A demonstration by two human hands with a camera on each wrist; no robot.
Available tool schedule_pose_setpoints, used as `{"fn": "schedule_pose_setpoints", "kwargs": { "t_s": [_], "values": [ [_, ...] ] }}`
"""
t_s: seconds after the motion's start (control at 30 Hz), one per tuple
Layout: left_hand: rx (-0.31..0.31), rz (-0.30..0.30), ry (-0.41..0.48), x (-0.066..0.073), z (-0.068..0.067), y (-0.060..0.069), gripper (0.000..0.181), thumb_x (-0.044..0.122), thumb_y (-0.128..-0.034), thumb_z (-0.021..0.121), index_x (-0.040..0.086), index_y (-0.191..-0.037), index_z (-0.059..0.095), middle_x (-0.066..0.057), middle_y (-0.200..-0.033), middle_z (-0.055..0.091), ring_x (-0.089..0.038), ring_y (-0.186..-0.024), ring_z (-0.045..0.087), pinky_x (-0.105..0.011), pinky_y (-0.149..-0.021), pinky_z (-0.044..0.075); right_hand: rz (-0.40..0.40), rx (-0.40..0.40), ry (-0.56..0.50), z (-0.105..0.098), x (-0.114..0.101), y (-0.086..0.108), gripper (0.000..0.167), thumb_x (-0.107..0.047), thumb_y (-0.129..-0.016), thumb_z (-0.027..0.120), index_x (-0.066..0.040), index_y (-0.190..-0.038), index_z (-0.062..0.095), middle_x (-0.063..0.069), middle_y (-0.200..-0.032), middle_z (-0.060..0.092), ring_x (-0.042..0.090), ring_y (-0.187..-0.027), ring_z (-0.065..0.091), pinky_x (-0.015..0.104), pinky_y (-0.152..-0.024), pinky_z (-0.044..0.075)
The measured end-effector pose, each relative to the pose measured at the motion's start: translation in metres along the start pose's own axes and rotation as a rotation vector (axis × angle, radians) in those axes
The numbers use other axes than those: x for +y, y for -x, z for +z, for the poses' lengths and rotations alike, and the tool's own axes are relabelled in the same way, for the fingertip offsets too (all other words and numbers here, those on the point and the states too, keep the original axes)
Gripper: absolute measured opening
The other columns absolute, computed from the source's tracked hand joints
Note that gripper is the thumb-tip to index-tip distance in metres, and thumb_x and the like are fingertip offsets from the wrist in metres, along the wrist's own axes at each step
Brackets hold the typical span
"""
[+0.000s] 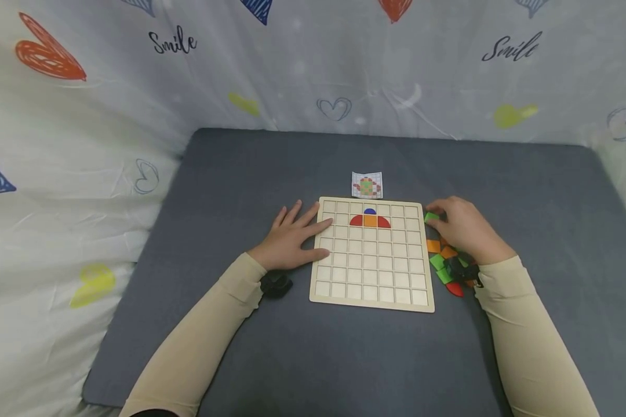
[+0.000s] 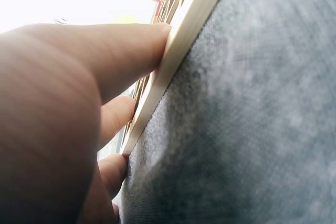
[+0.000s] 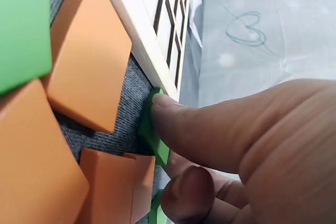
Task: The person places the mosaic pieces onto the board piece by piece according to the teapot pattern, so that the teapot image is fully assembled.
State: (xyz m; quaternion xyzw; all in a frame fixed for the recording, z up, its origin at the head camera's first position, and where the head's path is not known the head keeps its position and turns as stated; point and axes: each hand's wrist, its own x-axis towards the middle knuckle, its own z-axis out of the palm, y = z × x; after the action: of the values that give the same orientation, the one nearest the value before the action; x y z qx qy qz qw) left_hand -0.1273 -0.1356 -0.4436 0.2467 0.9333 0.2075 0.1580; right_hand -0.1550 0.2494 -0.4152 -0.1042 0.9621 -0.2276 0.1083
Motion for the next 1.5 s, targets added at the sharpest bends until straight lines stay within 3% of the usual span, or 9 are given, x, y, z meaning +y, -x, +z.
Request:
{"fn": "schedule_pose_setpoints", "kwargs": {
  "t_s": [0.13, 0.33, 0.67, 0.8, 0.93, 1.13, 1.5],
  "values": [
    [0.001, 0.003, -0.002, 0.000, 0.001, -0.001, 0.076, 0.064, -0.1006, 0.059, 0.033, -0.166, 0.034, 0.000, -0.177, 0.004, -0.033, -0.163, -0.011, -0.057, -0.128, -0.011, 0.001, 0.018, 0.011, -0.001, -0.001, 0.002, 0.030, -0.013, -0.102, 0.070, 0.004, -0.127, 0.069, 0.027, -0.118, 0.065, 0.029, -0.081, 0.062, 0.046, -0.072, 0.051],
    [-0.001, 0.002, -0.001, 0.000, 0.001, -0.001, 0.076, 0.063, -0.1008, 0.059, 0.033, -0.166, 0.033, 0.000, -0.177, 0.004, -0.033, -0.163, -0.012, -0.057, -0.128, -0.011, -0.016, 0.037, 0.025, -0.009, -0.008, 0.008, 0.017, -0.011, -0.098, 0.074, -0.003, -0.112, 0.073, 0.018, -0.101, 0.070, 0.019, -0.058, 0.059, 0.040, -0.059, 0.049],
    [-0.002, -0.005, 0.000, 0.001, -0.001, -0.002, 0.077, 0.064, -0.1003, 0.060, 0.034, -0.166, 0.033, 0.000, -0.177, 0.004, -0.033, -0.163, -0.012, -0.057, -0.128, -0.011, -0.107, 0.109, 0.049, -0.013, -0.034, 0.016, 0.013, -0.009, -0.093, 0.080, -0.005, -0.106, 0.075, 0.014, -0.098, 0.073, 0.021, -0.065, 0.057, 0.036, -0.058, 0.046],
    [-0.001, -0.003, -0.004, -0.001, -0.002, -0.001, 0.077, 0.063, -0.1005, 0.060, 0.034, -0.166, 0.033, -0.001, -0.177, 0.004, -0.033, -0.163, -0.012, -0.058, -0.128, -0.011, -0.130, 0.114, 0.029, -0.007, -0.048, 0.013, 0.011, -0.009, -0.093, 0.080, -0.008, -0.102, 0.075, 0.010, -0.097, 0.072, 0.022, -0.072, 0.058, 0.037, -0.062, 0.047],
    [-0.001, -0.005, -0.007, -0.002, -0.004, 0.000, 0.076, 0.063, -0.1009, 0.059, 0.034, -0.166, 0.033, 0.000, -0.177, 0.004, -0.032, -0.163, -0.012, -0.058, -0.128, -0.011, -0.202, 0.117, 0.020, 0.004, -0.061, 0.009, 0.009, -0.008, -0.093, 0.079, -0.008, -0.101, 0.076, 0.007, -0.099, 0.072, 0.023, -0.080, 0.061, 0.039, -0.069, 0.051],
    [-0.011, 0.000, -0.004, -0.002, -0.002, 0.000, 0.076, 0.064, -0.1013, 0.058, 0.035, -0.166, 0.032, 0.001, -0.177, 0.003, -0.032, -0.163, -0.013, -0.058, -0.128, -0.012, -0.267, 0.062, 0.039, 0.019, -0.073, 0.006, 0.009, -0.007, -0.093, 0.078, -0.009, -0.101, 0.076, 0.006, -0.099, 0.071, 0.024, -0.087, 0.063, 0.041, -0.076, 0.054],
    [-0.010, 0.001, -0.001, -0.002, 0.001, 0.000, 0.076, 0.063, -0.1013, 0.059, 0.035, -0.166, 0.031, 0.001, -0.177, 0.002, -0.031, -0.163, -0.013, -0.057, -0.128, -0.013, -0.274, 0.005, 0.046, 0.026, -0.074, 0.008, 0.013, -0.007, -0.095, 0.077, -0.007, -0.108, 0.077, 0.005, -0.103, 0.074, 0.024, -0.091, 0.066, 0.042, -0.079, 0.056]
  ]
}}
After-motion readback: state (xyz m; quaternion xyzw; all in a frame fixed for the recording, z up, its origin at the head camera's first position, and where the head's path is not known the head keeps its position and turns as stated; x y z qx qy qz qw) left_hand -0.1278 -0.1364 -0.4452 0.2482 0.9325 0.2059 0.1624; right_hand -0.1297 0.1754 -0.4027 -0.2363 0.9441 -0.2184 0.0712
